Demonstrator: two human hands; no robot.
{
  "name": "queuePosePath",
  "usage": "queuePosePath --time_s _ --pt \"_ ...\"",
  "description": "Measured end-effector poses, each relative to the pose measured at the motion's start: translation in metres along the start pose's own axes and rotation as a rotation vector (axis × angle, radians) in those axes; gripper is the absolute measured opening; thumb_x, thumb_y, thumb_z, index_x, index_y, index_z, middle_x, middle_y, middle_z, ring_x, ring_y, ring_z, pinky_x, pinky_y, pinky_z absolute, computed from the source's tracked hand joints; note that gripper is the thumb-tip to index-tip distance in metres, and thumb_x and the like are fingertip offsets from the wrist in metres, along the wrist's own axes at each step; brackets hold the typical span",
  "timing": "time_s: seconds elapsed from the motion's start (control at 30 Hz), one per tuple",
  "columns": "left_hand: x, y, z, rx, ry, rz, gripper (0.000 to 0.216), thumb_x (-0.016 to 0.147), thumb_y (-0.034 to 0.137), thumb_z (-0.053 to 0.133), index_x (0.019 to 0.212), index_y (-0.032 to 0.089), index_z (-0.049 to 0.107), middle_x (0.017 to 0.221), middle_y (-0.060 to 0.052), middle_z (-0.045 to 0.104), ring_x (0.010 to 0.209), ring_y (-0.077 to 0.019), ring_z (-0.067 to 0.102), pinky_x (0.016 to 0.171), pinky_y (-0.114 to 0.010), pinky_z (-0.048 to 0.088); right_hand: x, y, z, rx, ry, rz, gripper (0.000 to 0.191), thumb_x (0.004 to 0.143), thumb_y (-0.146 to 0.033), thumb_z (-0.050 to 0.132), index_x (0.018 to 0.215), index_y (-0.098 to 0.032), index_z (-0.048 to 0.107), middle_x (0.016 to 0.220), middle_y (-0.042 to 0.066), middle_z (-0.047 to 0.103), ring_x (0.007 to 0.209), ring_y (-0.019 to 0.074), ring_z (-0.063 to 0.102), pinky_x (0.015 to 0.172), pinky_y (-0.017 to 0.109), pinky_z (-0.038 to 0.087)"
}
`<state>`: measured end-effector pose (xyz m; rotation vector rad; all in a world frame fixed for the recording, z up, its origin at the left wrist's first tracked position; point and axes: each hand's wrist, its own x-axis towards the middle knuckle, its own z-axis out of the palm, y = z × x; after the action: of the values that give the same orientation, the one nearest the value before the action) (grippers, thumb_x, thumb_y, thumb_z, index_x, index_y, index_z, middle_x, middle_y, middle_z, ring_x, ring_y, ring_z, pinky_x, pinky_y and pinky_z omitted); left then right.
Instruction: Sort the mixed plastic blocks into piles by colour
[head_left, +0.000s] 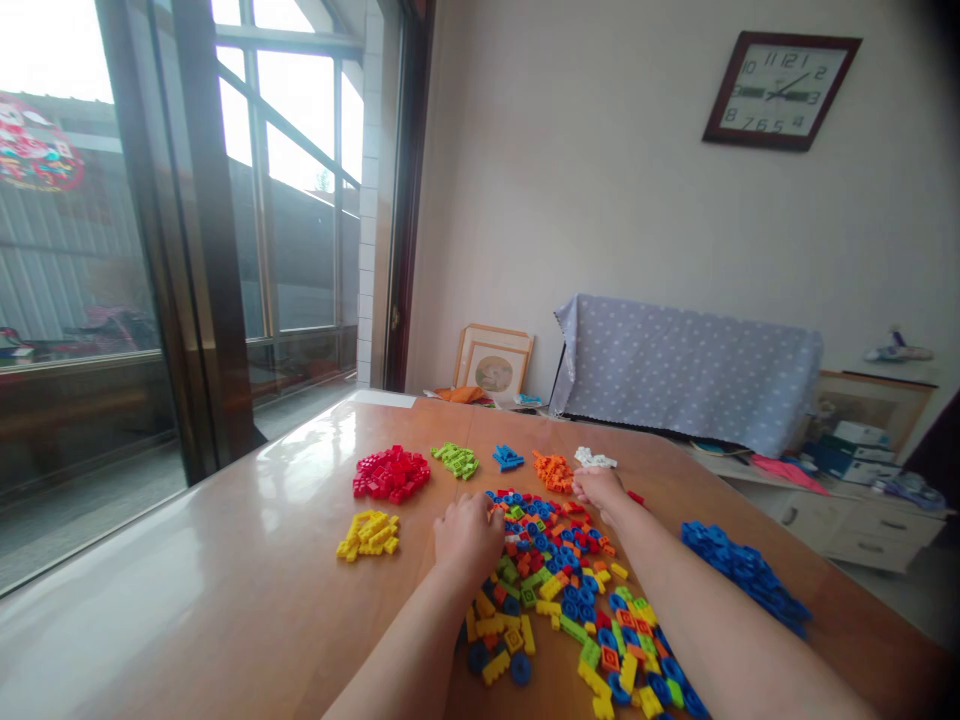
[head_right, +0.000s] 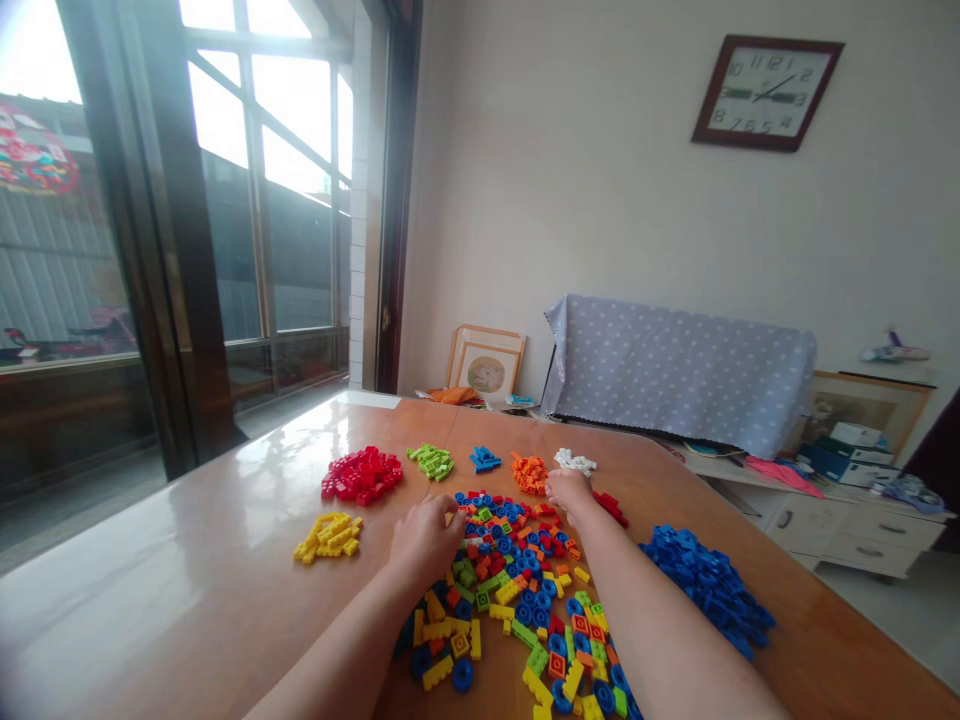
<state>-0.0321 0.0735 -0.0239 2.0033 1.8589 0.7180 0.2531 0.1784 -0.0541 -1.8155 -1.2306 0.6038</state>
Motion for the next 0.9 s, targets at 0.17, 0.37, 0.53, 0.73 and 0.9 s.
queuePosePath --time_s 0.17,0.37,0.53,0.73,0.9 --pt "0.0 0.002 0.0 0.017 0.01 -0.002 0.029 0.093 0.041 0.041 0.092 0.027 0.066 0.11 -0.007 0.069 0.106 -0.0281 0.059 0.086 -0.04 0.042 -0.006 0.005 -0.004 -0.007 -0.01 -0.009 0.029 0.075 -0.026 0.055 0.099 -0.015 0.066 0.077 0.01 0.072 0.066 0.0202 0.068 0.057 0.028 0.055" --pt "0.0 0.001 0.001 0.04 0.003 -0.006 0.03 0.095 0.039 0.038 0.091 0.027 0.066 0.108 -0.007 0.069 0.104 -0.0281 0.06 0.085 -0.039 0.042 -0.028 0.004 -0.006 -0.125 -0.069 -0.141 0.033 0.082 -0.033 0.049 0.102 -0.016 0.07 0.087 0.008 0.074 0.077 0.0205 0.068 0.065 0.028 0.053" --pt "0.0 0.002 0.002 0.058 -0.035 0.013 0.029 0.094 0.036 0.039 0.094 0.027 0.066 0.109 -0.008 0.068 0.104 -0.0282 0.061 0.085 -0.04 0.043 -0.06 -0.009 -0.002 -0.253 -0.2 -0.341 0.031 0.08 -0.035 0.06 0.104 -0.022 0.075 0.108 0.005 0.074 0.102 0.0227 0.065 0.093 0.032 0.048" --pt "-0.002 0.003 0.004 0.079 -0.076 0.075 0.026 0.092 0.033 0.042 0.098 0.028 0.067 0.114 -0.007 0.067 0.108 -0.0269 0.059 0.087 -0.038 0.043 -0.105 -0.024 -0.004 -0.507 -0.357 -0.6 0.036 0.087 -0.039 0.055 0.118 -0.028 0.072 0.126 0.006 0.068 0.118 0.0253 0.058 0.104 0.036 0.04" --pt "-0.002 0.004 0.006 0.089 -0.084 0.111 0.024 0.09 0.033 0.045 0.096 0.028 0.067 0.112 -0.006 0.067 0.108 -0.0272 0.059 0.086 -0.038 0.044 -0.132 -0.029 -0.022 -0.59 -0.329 -0.644 0.027 0.084 -0.03 0.057 0.105 -0.026 0.074 0.113 0.004 0.072 0.111 0.0251 0.06 0.099 0.035 0.042"
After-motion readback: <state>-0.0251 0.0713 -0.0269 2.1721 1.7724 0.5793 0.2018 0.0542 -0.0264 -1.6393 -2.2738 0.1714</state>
